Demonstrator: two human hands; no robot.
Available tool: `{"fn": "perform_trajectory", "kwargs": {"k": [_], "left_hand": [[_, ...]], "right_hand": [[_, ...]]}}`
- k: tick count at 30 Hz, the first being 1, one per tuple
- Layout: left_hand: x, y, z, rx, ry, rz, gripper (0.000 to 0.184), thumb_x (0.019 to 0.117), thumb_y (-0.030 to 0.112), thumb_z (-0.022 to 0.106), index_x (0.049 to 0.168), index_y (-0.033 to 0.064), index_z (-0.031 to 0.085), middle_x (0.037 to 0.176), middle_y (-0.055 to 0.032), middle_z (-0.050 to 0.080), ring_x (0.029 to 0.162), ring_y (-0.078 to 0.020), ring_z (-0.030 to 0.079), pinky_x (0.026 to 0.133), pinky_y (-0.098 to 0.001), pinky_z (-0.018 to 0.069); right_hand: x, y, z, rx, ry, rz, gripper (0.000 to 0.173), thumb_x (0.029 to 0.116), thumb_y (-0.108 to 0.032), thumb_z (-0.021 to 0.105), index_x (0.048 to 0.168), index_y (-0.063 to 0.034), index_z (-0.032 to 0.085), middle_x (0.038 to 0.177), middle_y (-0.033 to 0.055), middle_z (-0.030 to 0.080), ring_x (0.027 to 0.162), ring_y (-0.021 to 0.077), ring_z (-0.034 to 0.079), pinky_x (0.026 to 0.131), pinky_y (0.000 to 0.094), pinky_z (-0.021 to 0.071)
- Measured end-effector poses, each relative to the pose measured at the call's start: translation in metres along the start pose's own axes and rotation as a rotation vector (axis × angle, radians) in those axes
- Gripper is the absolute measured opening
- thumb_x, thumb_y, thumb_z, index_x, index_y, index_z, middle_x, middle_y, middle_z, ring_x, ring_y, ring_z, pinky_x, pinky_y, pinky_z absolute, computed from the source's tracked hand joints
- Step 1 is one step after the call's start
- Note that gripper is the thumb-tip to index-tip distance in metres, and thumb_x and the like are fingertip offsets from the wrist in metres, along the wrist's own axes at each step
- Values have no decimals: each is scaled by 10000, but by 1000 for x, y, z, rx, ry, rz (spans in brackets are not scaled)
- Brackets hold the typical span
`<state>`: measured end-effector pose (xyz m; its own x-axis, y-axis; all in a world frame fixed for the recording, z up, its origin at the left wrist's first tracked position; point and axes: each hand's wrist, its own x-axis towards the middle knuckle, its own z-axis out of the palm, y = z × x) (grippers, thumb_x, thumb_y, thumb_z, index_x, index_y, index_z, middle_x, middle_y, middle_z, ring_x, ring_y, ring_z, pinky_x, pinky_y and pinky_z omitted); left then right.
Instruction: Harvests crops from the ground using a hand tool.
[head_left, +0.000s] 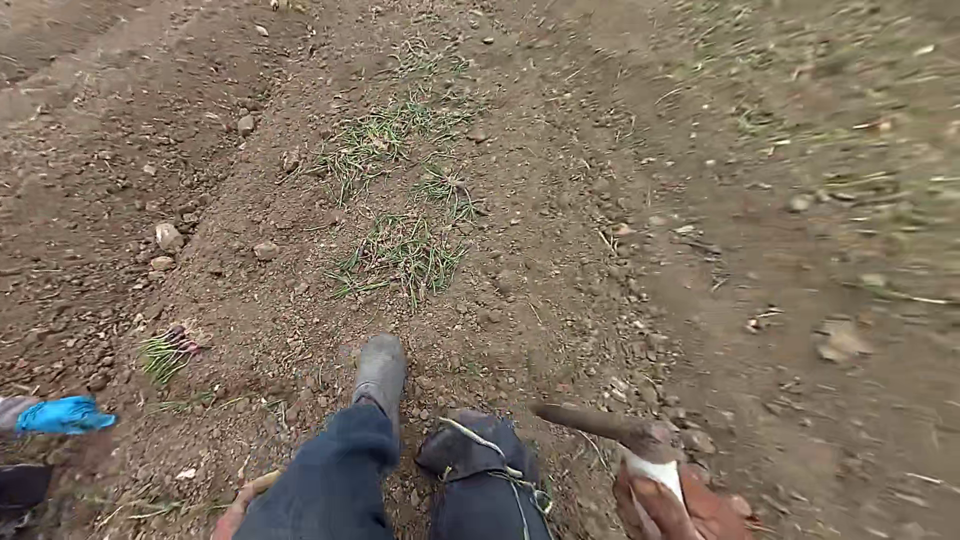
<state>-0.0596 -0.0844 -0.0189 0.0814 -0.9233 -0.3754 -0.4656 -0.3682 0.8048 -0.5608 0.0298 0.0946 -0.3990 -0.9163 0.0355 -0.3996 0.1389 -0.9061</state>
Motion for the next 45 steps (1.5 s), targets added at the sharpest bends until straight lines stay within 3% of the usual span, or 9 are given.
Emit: {"fn": "perform_trajectory", "kwargs": {"k": [4,11,17,22,27,29,33,37,45], "left_hand": [[109,88,84,305,81,81,237,950,236,718,1101,60,767,925,-126,765,855,-284,737,858,-575,573],[355,237,259,537,-125,176,780,862,378,838,1491,53,510,1428,-281,553,1275,-474,576,1045,-664,471],[451,235,376,818,-211,241,1157,718,549,905,1586,43,330,1554,-403,313,1374,-663,345,978,-830,379],[487,266,390,724,-291,301,538,913,222,759,1347,-46,589,1305,-415,565,1253,-611,524,999,-798,382],[563,379,388,349,-195,454,787,770,321,849,1429,84,489,1340,-124,616,1203,-215,659,989,-444,592],[557,412,367,405,-136,567,893,801,433,820,1523,77,433,1522,-148,483,1367,-213,524,1118,-424,463],[479,310,301,828,-120,674,325,981,120,619,1296,58,667,1275,-248,645,1195,-449,611,979,-662,484],[434,161,290,803,-35,162,266,1026,262,641,1200,79,727,1030,-195,749,970,-425,710,861,-700,513],[441,161,314,624,72,-248,540,932,315,724,1431,198,553,1111,-152,747,1063,-397,708,863,-671,545]], "right_hand": [[65,4,23,44,39,-18,630,998,-657,488,1032,-43,625,628,-23,585,486,88,557,445,337,513],[210,124,129,31,105,95,770,944,-768,449,1053,-39,669,628,2,616,484,100,585,445,353,535],[231,170,184,41,86,430,747,957,-709,491,1100,2,671,702,43,659,596,131,642,573,396,578],[245,131,145,-63,114,285,730,975,-717,456,1080,-30,680,727,27,684,623,86,672,549,343,588],[231,98,93,-21,22,282,685,965,-710,497,1128,-58,631,766,79,668,657,127,663,596,360,578],[231,105,91,-29,34,306,738,968,-713,481,1100,-4,634,754,114,673,644,158,668,591,392,580],[224,104,102,-2,114,349,791,967,-736,448,1033,33,622,750,110,658,656,111,649,634,335,569],[192,156,119,20,99,365,697,998,-682,451,1117,-19,633,730,52,655,614,89,637,563,336,569],[220,154,118,-57,-40,208,793,1009,-644,481,1079,138,587,757,171,655,619,178,649,622,403,581]]}}
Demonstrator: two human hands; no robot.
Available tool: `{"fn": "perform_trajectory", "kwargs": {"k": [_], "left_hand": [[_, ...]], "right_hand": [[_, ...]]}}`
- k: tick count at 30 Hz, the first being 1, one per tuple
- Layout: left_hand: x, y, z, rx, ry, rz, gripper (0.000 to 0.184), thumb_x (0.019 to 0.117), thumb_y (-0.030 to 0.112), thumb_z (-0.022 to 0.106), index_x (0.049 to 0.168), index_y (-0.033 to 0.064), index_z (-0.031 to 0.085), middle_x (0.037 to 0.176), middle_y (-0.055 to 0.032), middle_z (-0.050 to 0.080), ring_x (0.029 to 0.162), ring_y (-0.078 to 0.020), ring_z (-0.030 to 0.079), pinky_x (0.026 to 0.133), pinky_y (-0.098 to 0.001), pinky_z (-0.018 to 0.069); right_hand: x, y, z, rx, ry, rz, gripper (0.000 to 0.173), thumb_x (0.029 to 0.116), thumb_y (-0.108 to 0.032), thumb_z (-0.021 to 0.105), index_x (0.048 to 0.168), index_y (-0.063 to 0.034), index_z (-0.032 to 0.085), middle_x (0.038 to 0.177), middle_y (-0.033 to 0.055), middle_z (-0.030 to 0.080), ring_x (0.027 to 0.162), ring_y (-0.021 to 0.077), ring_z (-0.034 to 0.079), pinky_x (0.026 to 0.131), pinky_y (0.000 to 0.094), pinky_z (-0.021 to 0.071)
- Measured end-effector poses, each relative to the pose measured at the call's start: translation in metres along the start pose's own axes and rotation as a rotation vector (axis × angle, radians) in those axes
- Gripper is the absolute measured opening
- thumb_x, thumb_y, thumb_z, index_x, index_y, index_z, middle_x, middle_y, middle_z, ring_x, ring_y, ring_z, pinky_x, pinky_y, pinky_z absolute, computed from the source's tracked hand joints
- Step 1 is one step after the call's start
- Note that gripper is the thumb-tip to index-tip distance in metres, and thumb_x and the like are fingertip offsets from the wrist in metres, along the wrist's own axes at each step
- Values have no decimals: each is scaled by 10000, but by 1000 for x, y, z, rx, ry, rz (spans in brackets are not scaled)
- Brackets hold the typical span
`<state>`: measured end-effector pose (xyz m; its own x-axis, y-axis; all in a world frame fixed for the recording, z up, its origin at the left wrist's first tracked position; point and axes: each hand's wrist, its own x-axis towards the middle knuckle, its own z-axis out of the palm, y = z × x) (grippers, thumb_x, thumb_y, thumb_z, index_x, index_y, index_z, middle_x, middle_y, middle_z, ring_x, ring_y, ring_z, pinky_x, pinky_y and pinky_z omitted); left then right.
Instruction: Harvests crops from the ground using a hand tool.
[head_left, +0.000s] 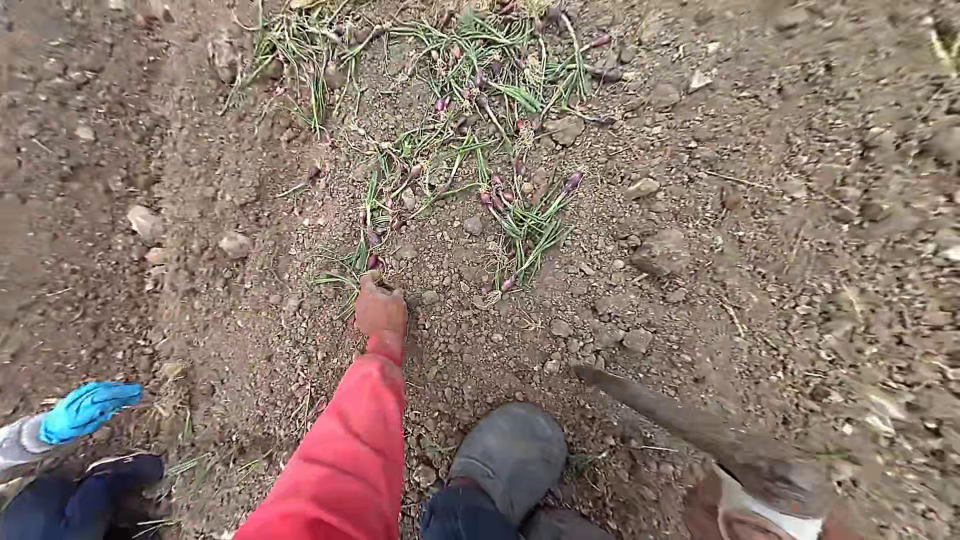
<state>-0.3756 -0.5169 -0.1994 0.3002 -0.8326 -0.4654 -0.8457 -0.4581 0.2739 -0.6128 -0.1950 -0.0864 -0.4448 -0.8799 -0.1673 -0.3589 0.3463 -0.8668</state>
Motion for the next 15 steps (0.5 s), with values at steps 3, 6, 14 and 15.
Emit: {"fn": "perform_trajectory", "kwargs": {"k": [3,6,14,15], "left_hand": [[-42,-14,0,52,-83,307,497,916,188,710,1372,60,557,1003,-153,740,947,-371,721,830,-618,566],[-82,-45,-5,74,-269,531,267,1029,152,587,1228,-5,670,1187,-198,699,1090,-343,693,981,-551,548],[47,-43,-55,631,-71,579,331,918,69,677,1242,119,720,1387,-145,607,1305,-412,561,892,-659,554],[56,-41,-58,732,-98,580,295,937,79,669,1222,135,724,1386,-125,622,1332,-414,545,875,-665,555]], "right_hand": [[-5,5,-10,12,-57,-27,767,1011,-653,467,1108,98,590,728,159,647,576,202,636,550,435,565],[-8,53,21,-16,21,-8,800,983,-722,433,1086,48,627,648,71,617,504,142,599,467,397,536],[-1,82,50,13,176,1,803,955,-778,404,950,-12,644,575,15,566,439,106,546,404,350,492],[0,79,50,4,169,16,806,957,-777,400,968,-11,650,580,15,570,441,108,546,406,352,492]]}}
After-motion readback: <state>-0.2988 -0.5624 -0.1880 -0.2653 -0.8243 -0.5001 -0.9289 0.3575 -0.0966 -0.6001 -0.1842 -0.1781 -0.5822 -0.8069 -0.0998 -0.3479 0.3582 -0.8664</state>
